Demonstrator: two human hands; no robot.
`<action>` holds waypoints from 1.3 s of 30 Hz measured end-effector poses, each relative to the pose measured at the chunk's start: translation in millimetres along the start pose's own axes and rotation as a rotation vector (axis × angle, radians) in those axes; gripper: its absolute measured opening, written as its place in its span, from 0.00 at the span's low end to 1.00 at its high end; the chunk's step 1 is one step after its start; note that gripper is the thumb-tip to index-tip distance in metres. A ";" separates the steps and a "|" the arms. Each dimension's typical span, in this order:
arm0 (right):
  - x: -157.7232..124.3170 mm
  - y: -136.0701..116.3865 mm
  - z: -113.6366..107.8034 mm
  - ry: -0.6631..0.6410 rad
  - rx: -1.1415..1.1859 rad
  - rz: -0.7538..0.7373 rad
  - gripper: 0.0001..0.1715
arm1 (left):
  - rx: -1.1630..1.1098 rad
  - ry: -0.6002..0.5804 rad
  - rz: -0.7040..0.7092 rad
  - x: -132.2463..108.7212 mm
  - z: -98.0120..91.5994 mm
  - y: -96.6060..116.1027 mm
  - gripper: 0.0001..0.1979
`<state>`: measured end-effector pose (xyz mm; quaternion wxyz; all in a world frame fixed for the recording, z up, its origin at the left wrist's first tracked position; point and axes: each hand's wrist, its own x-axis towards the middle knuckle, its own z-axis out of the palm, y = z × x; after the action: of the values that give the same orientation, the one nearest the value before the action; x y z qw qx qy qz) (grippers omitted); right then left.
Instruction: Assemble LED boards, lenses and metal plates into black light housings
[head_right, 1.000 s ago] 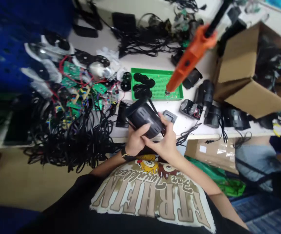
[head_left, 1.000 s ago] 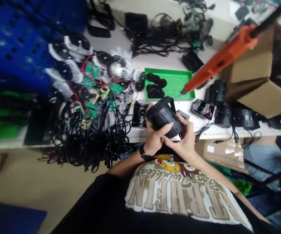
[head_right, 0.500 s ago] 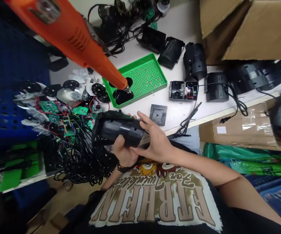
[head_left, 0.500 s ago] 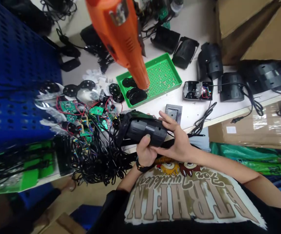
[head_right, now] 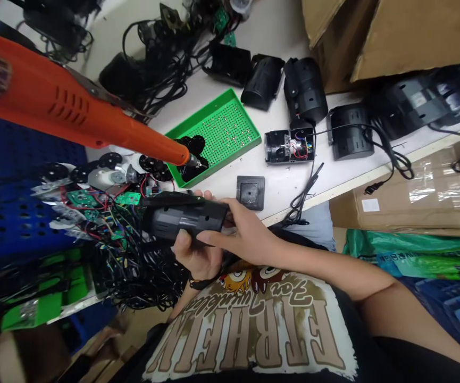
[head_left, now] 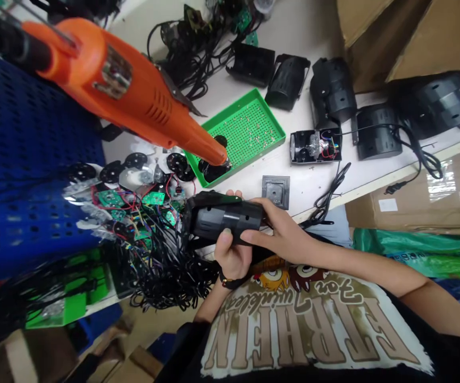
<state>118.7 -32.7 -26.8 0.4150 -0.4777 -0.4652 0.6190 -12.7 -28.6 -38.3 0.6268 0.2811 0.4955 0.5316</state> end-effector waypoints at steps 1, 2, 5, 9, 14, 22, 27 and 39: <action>0.3 -2.3 -0.3 0.002 -0.037 0.006 0.33 | 0.013 0.009 -0.003 -0.9 0.8 1.3 0.28; 0.5 -4.3 -0.5 0.008 -0.068 0.010 0.33 | 0.022 0.019 -0.006 -1.7 1.9 2.8 0.27; 2.6 -7.5 -1.2 0.010 -0.133 0.020 0.33 | 0.005 0.052 -0.021 -2.9 5.8 8.2 0.24; 5.7 -5.1 -5.3 -0.017 -0.222 0.018 0.34 | -0.055 0.085 -0.087 2.9 7.6 15.3 0.24; 0.2 5.6 -11.3 0.151 -0.403 -0.198 0.25 | -0.074 0.025 -0.079 15.6 -0.4 19.9 0.22; 0.9 12.2 -15.6 0.358 -0.847 -0.632 0.13 | -0.222 0.039 -0.216 14.2 0.0 24.4 0.23; 3.2 12.2 -20.7 0.408 -1.035 -0.804 0.13 | -0.277 0.091 -0.275 12.9 -1.9 26.7 0.20; -0.9 4.0 -15.9 0.304 -0.754 -0.453 0.12 | -0.311 0.144 -0.274 13.2 0.6 22.3 0.17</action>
<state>134.1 -31.6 -32.2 0.4006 -0.5671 -0.6842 0.2232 -21.5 -9.8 -22.7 0.6921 0.0724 0.4844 0.5302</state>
